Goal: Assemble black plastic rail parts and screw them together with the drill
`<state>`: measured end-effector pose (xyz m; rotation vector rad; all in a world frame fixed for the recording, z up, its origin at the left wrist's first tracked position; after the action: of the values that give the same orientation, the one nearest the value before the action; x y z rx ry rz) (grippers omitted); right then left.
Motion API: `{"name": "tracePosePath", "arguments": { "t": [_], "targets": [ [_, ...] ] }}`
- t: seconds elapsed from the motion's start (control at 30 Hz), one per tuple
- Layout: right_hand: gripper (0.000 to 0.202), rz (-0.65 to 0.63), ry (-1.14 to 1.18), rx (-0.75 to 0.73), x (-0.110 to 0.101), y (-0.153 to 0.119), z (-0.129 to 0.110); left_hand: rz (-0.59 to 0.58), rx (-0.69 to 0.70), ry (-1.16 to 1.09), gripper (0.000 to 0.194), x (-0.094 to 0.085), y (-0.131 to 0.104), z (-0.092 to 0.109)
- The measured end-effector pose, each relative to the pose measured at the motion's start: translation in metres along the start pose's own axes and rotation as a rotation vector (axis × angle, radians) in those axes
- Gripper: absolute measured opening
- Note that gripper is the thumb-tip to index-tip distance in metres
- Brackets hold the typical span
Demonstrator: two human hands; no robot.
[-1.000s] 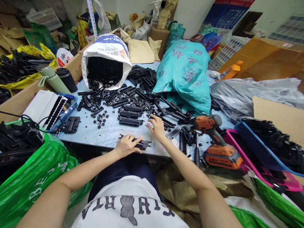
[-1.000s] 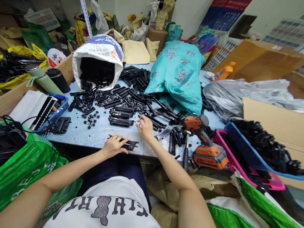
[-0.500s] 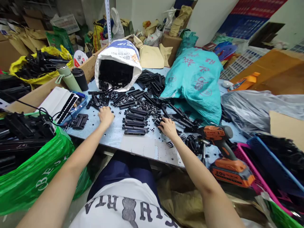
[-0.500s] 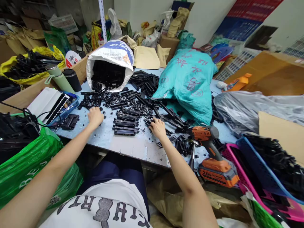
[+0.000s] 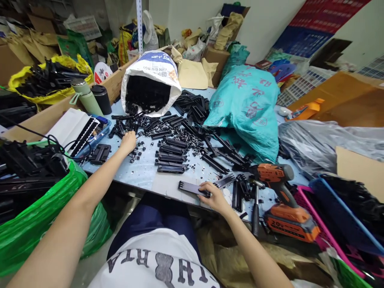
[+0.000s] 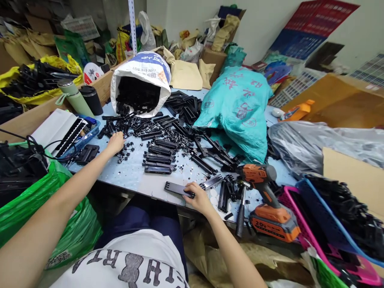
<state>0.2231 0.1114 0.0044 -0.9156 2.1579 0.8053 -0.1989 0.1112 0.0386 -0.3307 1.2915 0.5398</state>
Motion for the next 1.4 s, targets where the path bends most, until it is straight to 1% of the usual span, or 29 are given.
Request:
{"name": "tracePosePath", "arguments": {
  "t": [0.07,0.13,0.2,0.27,0.33,0.4,0.43,0.5,0.63,0.7,0.77,0.87,0.9,0.97,1.0,1.03,1.1,1.13,1.17,1.2,1.23,1.27,1.3,1.33,1.37,1.4],
  "targets": [
    [0.028,-0.088,-0.126,-0.012,0.009,0.003,0.0,0.042,0.118,-0.112,0.029,-0.003,-0.019,0.013],
    [0.04,-0.144,-0.191,-0.016,0.024,0.015,-0.008,0.044,0.236,-0.246,0.033,-0.003,-0.048,0.033],
    [0.043,-0.116,-0.117,0.034,0.038,0.034,-0.019,-0.021,0.299,-0.369,0.033,0.003,-0.08,0.056],
    [0.047,-0.031,0.134,0.168,0.049,0.051,-0.029,-0.115,0.328,-0.512,0.035,0.011,-0.113,0.078],
    [0.054,0.047,0.467,0.341,0.06,0.062,-0.036,-0.199,0.344,-0.653,0.039,0.019,-0.14,0.096],
    [0.061,0.091,0.732,0.45,0.068,0.066,-0.042,-0.2,0.356,-0.744,0.039,0.022,-0.158,0.109],
    [0.063,0.106,0.806,0.463,0.069,0.067,-0.045,-0.173,0.362,-0.767,0.038,0.021,-0.165,0.113],
    [0.063,0.126,0.848,0.412,0.065,0.067,-0.049,-0.097,0.373,-0.779,0.038,0.017,-0.174,0.118],
    [0.054,0.122,0.715,0.218,0.047,0.064,-0.052,0.009,0.396,-0.734,0.037,0.009,-0.188,0.123],
    [0.052,0.143,0.639,0.154,0.041,0.062,-0.054,0.086,0.386,-0.742,0.035,0.005,-0.195,0.127],
    [0.052,0.182,0.603,0.124,0.04,0.061,-0.061,0.185,0.348,-0.804,0.035,0.001,-0.201,0.131],
    [0.052,0.268,0.566,0.116,0.044,0.058,-0.075,0.325,0.28,-0.927,0.036,-0.001,-0.207,0.135],
    [0.053,0.297,0.542,0.113,0.046,0.057,-0.08,0.348,0.275,-0.957,0.036,0.0,-0.208,0.137],
    [0.054,0.323,0.485,0.118,0.051,0.055,-0.085,0.328,0.279,-0.989,0.036,0.007,-0.207,0.139],
    [0.055,0.305,0.447,0.121,0.053,0.055,-0.085,0.299,0.266,-0.997,0.036,0.013,-0.206,0.138],
    [0.054,0.259,0.39,0.117,0.056,0.056,-0.084,0.266,0.233,-0.999,0.037,0.019,-0.205,0.136],
    [0.051,0.117,0.17,0.1,0.055,0.063,-0.074,0.217,0.121,-0.97,0.038,0.034,-0.206,0.125],
    [0.048,0.056,0.041,0.094,0.05,0.069,-0.064,0.203,0.075,-0.925,0.04,0.039,-0.207,0.12],
    [0.045,0.026,-0.078,0.103,0.04,0.077,-0.051,0.192,0.058,-0.853,0.042,0.042,-0.209,0.116],
    [0.043,0.036,-0.181,0.135,0.026,0.086,-0.035,0.173,0.091,-0.758,0.047,0.042,-0.21,0.115],
    [0.043,0.082,-0.239,0.183,0.008,0.097,-0.017,0.139,0.179,-0.649,0.052,0.042,-0.211,0.119],
    [0.043,0.152,-0.297,0.253,-0.012,0.108,0.002,0.084,0.315,-0.536,0.056,0.041,-0.212,0.127],
    [0.044,0.213,-0.354,0.319,-0.032,0.12,0.02,0.01,0.481,-0.429,0.057,0.041,-0.214,0.137],
    [0.046,0.246,-0.398,0.368,-0.048,0.133,0.035,-0.075,0.648,-0.331,0.056,0.043,-0.217,0.147],
    [0.047,0.247,-0.478,0.444,-0.061,0.144,0.05,-0.161,0.794,-0.242,0.054,0.045,-0.219,0.156],
    [0.048,0.215,-0.555,0.516,-0.07,0.155,0.063,-0.232,0.895,-0.159,0.051,0.048,-0.22,0.163]
  ]
}}
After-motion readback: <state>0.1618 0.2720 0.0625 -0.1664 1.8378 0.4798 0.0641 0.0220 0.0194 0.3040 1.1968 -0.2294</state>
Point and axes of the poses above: each hand's wrist, its own y-axis towards the middle knuckle, its own x-axis out of the palm, z = x × y, the point moved 6 cm from there along y, towards the middle knuckle, and after that the axes turned 4 degrees about -x, right-handed, at the moved point
